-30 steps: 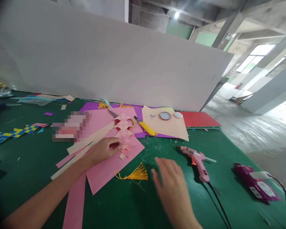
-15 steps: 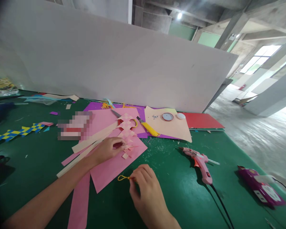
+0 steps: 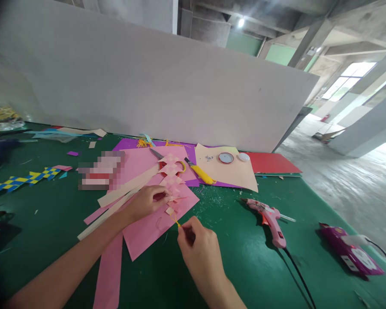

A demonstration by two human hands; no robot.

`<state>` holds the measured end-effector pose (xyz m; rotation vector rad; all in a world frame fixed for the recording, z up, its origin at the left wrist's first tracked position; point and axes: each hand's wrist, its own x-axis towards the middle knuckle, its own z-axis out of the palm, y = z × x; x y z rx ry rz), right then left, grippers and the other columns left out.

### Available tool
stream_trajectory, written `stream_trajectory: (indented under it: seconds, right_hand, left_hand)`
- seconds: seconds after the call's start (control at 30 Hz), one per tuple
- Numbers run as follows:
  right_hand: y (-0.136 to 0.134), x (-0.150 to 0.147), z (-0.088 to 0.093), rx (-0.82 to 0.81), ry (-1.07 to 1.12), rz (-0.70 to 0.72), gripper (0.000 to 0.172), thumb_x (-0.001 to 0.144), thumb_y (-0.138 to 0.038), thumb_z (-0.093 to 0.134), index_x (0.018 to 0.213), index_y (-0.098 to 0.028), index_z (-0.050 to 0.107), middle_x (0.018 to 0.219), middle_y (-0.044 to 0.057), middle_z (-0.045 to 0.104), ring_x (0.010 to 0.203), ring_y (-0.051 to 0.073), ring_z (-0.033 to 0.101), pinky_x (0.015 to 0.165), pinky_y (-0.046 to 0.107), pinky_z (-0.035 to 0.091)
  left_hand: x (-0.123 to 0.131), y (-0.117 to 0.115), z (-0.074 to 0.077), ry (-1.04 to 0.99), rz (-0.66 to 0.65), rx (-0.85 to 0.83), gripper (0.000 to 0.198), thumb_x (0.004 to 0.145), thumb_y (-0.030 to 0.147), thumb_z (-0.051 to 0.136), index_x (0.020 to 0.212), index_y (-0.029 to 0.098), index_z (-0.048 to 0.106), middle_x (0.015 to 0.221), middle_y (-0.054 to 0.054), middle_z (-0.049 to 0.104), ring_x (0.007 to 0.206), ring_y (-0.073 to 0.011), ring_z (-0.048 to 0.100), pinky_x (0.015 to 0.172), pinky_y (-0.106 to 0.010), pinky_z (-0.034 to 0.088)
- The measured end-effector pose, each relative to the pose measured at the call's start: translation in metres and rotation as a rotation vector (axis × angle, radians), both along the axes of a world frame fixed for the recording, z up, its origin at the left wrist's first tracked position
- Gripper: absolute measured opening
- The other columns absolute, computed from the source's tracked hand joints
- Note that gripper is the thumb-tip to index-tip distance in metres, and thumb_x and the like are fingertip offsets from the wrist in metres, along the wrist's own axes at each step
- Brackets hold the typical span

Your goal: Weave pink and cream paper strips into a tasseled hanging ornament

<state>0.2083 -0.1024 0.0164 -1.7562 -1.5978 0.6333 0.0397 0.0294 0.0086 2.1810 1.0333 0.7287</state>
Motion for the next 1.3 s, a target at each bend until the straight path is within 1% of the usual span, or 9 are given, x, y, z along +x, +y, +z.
stream_trajectory:
  seconds: [0.17, 0.37, 0.57, 0.8, 0.97, 1.1, 1.3]
  right_hand:
    - [0.014, -0.006, -0.004, -0.035, -0.017, -0.036, 0.020, 0.086, -0.031, 0.047, 0.068, -0.021, 0.050, 0.054, -0.003, 0.059, 0.049, 0.012, 0.054, 0.049, 0.021, 0.036]
    - [0.028, -0.011, -0.005, -0.009, -0.152, -0.056, 0.019, 0.083, -0.027, 0.048, 0.066, -0.021, 0.050, 0.053, -0.003, 0.059, 0.047, 0.012, 0.052, 0.050, 0.021, 0.033]
    - [0.038, -0.013, -0.004, -0.027, -0.283, -0.076, 0.015, 0.081, -0.025, 0.050, 0.067, -0.021, 0.054, 0.057, -0.002, 0.061, 0.049, 0.013, 0.053, 0.050, 0.021, 0.029]
    - [0.037, -0.014, -0.007, -0.090, -0.359, -0.049, 0.014, 0.081, -0.022, 0.050, 0.067, -0.021, 0.052, 0.057, -0.002, 0.061, 0.051, 0.013, 0.053, 0.049, 0.022, 0.024]
    - [0.036, -0.015, -0.009, -0.082, -0.373, -0.029, 0.014, 0.081, -0.021, 0.051, 0.067, -0.021, 0.053, 0.056, -0.002, 0.061, 0.050, 0.013, 0.053, 0.049, 0.022, 0.022]
    - [0.035, -0.016, -0.009, -0.089, -0.383, -0.022, 0.015, 0.081, -0.021, 0.050, 0.066, -0.021, 0.052, 0.055, -0.002, 0.060, 0.048, 0.012, 0.051, 0.048, 0.023, 0.022]
    - [0.034, -0.016, -0.009, -0.096, -0.389, -0.017, 0.016, 0.082, -0.022, 0.049, 0.067, -0.021, 0.053, 0.055, -0.002, 0.060, 0.048, 0.012, 0.050, 0.048, 0.023, 0.020]
  left_hand:
    - [-0.001, 0.000, 0.000, 0.008, -0.003, 0.012, 0.015, 0.083, 0.028, 0.054, 0.081, 0.020, 0.067, 0.083, -0.001, 0.070, 0.075, -0.0159, 0.061, 0.068, -0.024, 0.043]
    - [-0.002, 0.000, 0.002, 0.045, -0.010, 0.017, 0.017, 0.083, 0.029, 0.052, 0.077, 0.020, 0.066, 0.077, 0.000, 0.067, 0.068, -0.0146, 0.057, 0.061, -0.024, 0.038]
    - [-0.003, 0.002, 0.000, 0.047, -0.012, 0.021, 0.017, 0.084, 0.029, 0.053, 0.081, 0.020, 0.067, 0.079, 0.000, 0.067, 0.070, -0.0150, 0.057, 0.062, -0.025, 0.039]
    - [-0.003, 0.001, 0.001, 0.028, -0.022, 0.021, 0.016, 0.083, 0.028, 0.053, 0.081, 0.020, 0.066, 0.080, -0.001, 0.068, 0.071, -0.0154, 0.058, 0.063, -0.024, 0.040]
    - [-0.002, 0.000, 0.002, 0.043, -0.011, 0.013, 0.017, 0.083, 0.030, 0.053, 0.083, 0.020, 0.067, 0.082, -0.002, 0.069, 0.073, -0.0167, 0.059, 0.064, -0.025, 0.042]
    - [-0.002, 0.000, 0.002, 0.021, -0.012, 0.014, 0.015, 0.082, 0.028, 0.055, 0.083, 0.021, 0.068, 0.084, -0.001, 0.069, 0.074, -0.0166, 0.060, 0.065, -0.025, 0.042]
    - [-0.003, 0.000, 0.001, 0.039, -0.032, 0.031, 0.014, 0.082, 0.027, 0.055, 0.081, 0.021, 0.067, 0.079, -0.001, 0.067, 0.070, -0.0156, 0.058, 0.063, -0.025, 0.041]
